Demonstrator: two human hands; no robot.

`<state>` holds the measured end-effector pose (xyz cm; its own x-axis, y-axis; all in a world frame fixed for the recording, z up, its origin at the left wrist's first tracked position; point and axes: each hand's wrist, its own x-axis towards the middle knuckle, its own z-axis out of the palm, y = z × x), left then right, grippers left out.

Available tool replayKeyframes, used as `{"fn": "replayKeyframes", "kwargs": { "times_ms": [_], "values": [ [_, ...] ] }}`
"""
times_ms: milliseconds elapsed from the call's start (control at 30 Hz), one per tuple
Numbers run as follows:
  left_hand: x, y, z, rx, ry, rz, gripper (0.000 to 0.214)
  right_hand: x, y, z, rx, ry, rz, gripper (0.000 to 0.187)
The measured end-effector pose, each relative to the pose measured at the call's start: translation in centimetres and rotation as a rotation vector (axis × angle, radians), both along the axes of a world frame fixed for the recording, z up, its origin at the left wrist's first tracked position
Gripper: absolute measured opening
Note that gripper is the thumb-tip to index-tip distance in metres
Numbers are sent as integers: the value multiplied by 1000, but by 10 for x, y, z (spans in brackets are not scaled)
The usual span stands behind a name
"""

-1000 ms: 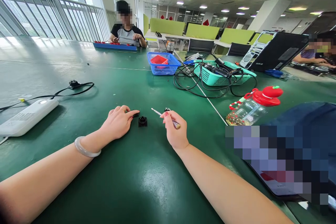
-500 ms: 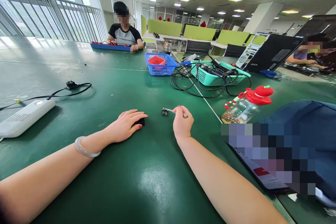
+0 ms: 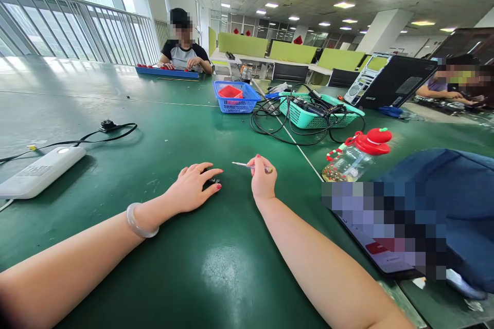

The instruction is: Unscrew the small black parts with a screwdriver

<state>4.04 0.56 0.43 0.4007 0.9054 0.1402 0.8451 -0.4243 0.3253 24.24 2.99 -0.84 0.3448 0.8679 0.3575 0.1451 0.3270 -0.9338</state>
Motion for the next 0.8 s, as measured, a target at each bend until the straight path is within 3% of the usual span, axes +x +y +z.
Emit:
{"fn": "replayKeyframes", "kwargs": {
  "times_ms": [200,367,500,633,800],
  "values": [
    [14,-19,3,2,14,-73,30,0,2,-7,25,-25,54,42],
    [-12,-46,8,-31,-9,-65,23,3,1,-4,30,34,61,40],
    [-78,-76,6,-23,18,35,28,0,-3,-1,10,24,59,40],
    [-166,-88,4,27,45,310,36,-6,-7,-1,33,-77,82,40],
    [-242,-82,26,-67,89,700,38,-9,-8,-1,83,-152,120,41]
  ]
}}
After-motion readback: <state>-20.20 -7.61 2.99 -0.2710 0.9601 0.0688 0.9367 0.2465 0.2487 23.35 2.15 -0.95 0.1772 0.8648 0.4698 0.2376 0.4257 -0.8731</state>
